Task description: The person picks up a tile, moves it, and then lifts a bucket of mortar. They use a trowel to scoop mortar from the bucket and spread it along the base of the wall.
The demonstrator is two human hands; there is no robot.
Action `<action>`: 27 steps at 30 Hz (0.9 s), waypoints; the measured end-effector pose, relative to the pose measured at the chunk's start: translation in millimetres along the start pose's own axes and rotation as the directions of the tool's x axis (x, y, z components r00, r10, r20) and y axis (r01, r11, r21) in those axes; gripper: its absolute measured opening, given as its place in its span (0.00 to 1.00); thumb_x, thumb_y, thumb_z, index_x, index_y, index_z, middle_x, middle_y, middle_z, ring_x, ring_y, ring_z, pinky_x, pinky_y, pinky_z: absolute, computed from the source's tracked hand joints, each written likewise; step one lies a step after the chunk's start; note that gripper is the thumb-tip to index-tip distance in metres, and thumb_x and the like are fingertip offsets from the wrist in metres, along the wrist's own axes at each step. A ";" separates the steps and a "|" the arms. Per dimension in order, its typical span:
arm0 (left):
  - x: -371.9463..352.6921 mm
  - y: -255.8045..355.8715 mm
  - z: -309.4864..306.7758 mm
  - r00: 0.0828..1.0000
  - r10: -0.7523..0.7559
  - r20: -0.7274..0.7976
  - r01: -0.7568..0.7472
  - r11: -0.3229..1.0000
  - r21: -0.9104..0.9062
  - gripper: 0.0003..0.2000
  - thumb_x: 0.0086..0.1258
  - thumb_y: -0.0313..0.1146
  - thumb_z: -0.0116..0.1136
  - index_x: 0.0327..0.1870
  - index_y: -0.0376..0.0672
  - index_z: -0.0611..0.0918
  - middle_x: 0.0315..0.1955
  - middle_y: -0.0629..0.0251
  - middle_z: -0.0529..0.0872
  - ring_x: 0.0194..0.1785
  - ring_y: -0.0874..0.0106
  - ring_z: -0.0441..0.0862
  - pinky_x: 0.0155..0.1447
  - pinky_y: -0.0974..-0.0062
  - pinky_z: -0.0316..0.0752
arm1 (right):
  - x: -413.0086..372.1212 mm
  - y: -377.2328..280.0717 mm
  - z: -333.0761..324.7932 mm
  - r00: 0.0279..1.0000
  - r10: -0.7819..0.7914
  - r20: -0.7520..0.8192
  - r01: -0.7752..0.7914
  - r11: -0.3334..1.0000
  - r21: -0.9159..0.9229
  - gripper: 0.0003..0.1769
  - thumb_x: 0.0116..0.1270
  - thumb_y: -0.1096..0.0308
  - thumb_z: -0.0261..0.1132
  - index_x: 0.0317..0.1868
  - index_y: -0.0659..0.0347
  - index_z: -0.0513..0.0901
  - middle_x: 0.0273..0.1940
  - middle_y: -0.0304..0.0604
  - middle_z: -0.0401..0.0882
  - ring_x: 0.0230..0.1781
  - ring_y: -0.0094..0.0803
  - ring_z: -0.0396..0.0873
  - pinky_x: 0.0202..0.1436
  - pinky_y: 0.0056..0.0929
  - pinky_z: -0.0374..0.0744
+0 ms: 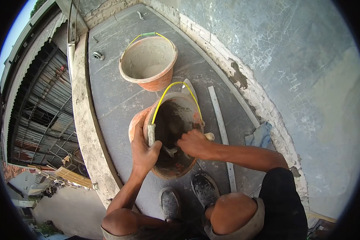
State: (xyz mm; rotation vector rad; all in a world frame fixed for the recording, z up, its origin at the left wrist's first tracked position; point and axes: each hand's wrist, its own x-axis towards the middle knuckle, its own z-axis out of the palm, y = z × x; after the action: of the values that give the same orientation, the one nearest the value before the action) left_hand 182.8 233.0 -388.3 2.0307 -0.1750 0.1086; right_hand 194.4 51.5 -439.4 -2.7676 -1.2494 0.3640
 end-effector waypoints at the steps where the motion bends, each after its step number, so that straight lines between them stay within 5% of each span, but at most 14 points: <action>1: -1.6 3.2 -2.2 0.997 -0.056 0.046 0.058 0.998 -0.027 0.39 0.46 0.23 0.54 0.65 0.33 0.57 0.53 0.44 0.75 0.58 0.53 0.71 0.71 0.60 0.43 | 0.6 0.8 2.2 0.997 0.064 0.047 -0.071 0.983 0.168 0.15 0.54 0.64 0.63 0.43 0.54 0.83 0.31 0.47 0.82 0.36 0.43 0.81 0.37 0.40 0.76; 3: -1.8 -3.2 0.9 0.999 -0.038 0.011 0.038 0.997 -0.073 0.38 0.46 0.23 0.54 0.65 0.33 0.58 0.53 0.45 0.74 0.59 0.55 0.71 0.71 0.63 0.47 | 3.0 0.6 9.6 0.989 0.111 0.100 -0.138 0.933 0.332 0.17 0.55 0.63 0.64 0.47 0.53 0.82 0.32 0.48 0.82 0.38 0.45 0.80 0.41 0.41 0.77; 5: -2.4 -4.9 -0.8 0.999 -0.027 -0.022 0.025 0.993 -0.112 0.38 0.46 0.22 0.53 0.65 0.32 0.58 0.53 0.46 0.74 0.60 0.56 0.70 0.70 0.65 0.50 | 5.3 0.1 33.5 0.982 0.183 -0.040 -0.132 0.828 0.544 0.19 0.56 0.59 0.66 0.49 0.50 0.81 0.34 0.47 0.83 0.41 0.46 0.80 0.46 0.41 0.76; 8: 0.8 -3.1 -10.2 0.991 -0.134 0.000 0.129 0.957 -0.261 0.37 0.46 0.21 0.52 0.64 0.32 0.59 0.54 0.49 0.73 0.62 0.61 0.68 0.67 0.71 0.56 | 6.0 -5.4 47.0 0.968 0.249 -0.044 -0.163 0.747 0.644 0.19 0.57 0.57 0.66 0.49 0.51 0.81 0.35 0.47 0.83 0.42 0.46 0.80 0.49 0.40 0.75; 10: 4.7 -4.1 -14.0 0.996 -0.084 0.000 0.082 0.962 -0.259 0.36 0.44 0.17 0.47 0.63 0.32 0.60 0.57 0.54 0.69 0.63 0.66 0.66 0.67 0.71 0.57 | 5.9 -9.0 54.0 0.959 0.271 -0.087 -0.134 0.700 0.701 0.18 0.57 0.58 0.66 0.47 0.54 0.81 0.34 0.47 0.83 0.39 0.45 0.80 0.45 0.37 0.76; 12: 6.2 -7.1 -18.9 0.993 -0.113 -0.013 0.105 0.954 -0.282 0.36 0.44 0.17 0.47 0.63 0.32 0.60 0.57 0.54 0.69 0.62 0.66 0.66 0.67 0.71 0.58 | 0.5 -10.1 53.8 0.945 0.327 -0.024 -0.149 0.493 0.857 0.17 0.58 0.57 0.66 0.44 0.57 0.81 0.31 0.49 0.82 0.35 0.44 0.81 0.40 0.35 0.76; 13: 6.8 -8.7 -21.2 0.991 -0.132 -0.025 0.118 0.942 -0.315 0.35 0.45 0.17 0.47 0.63 0.32 0.60 0.56 0.55 0.69 0.62 0.67 0.67 0.67 0.72 0.59 | 0.5 -10.6 55.9 0.940 0.337 -0.044 -0.125 0.465 0.877 0.15 0.58 0.58 0.67 0.39 0.60 0.80 0.27 0.48 0.80 0.27 0.40 0.79 0.33 0.32 0.74; 17: 7.6 -12.0 -30.3 0.983 -0.175 -0.060 0.140 0.916 -0.377 0.35 0.47 0.17 0.46 0.64 0.32 0.60 0.55 0.56 0.70 0.57 0.70 0.69 0.62 0.76 0.62 | -9.4 -8.0 42.2 0.892 0.435 -0.121 -0.082 0.418 0.905 0.14 0.57 0.61 0.69 0.34 0.63 0.78 0.22 0.46 0.75 0.20 0.26 0.70 0.27 0.29 0.71; 21: 8.4 -25.1 -35.0 0.977 -0.181 -0.112 0.132 0.928 -0.349 0.35 0.47 0.18 0.46 0.65 0.32 0.59 0.54 0.57 0.70 0.55 0.71 0.70 0.58 0.80 0.64 | -19.9 2.0 41.0 0.858 0.510 -0.054 -0.163 0.371 0.914 0.14 0.57 0.62 0.68 0.36 0.64 0.79 0.22 0.46 0.77 0.21 0.25 0.71 0.28 0.29 0.71; 22: 10.6 -21.6 -37.2 0.976 -0.202 -0.080 0.156 0.906 -0.393 0.35 0.48 0.18 0.48 0.64 0.30 0.59 0.58 0.55 0.67 0.63 0.68 0.64 0.66 0.75 0.57 | -22.2 5.1 43.5 0.841 0.534 -0.085 -0.136 0.361 0.922 0.15 0.57 0.62 0.68 0.38 0.64 0.80 0.23 0.46 0.77 0.22 0.25 0.71 0.28 0.28 0.72; 27: 14.1 -17.8 -35.0 0.976 -0.198 -0.087 0.145 0.897 -0.418 0.35 0.46 0.19 0.48 0.63 0.30 0.61 0.57 0.56 0.68 0.62 0.68 0.65 0.67 0.74 0.55 | -47.2 17.8 24.6 0.778 0.625 -0.067 -0.182 0.326 0.928 0.16 0.57 0.63 0.69 0.42 0.65 0.80 0.25 0.43 0.79 0.25 0.20 0.71 0.30 0.25 0.72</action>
State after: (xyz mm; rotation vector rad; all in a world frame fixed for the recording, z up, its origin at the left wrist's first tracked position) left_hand 199.7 271.1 -386.2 1.6032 0.0620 0.0824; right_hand 171.1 3.8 -457.8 -1.9299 -0.0424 0.2934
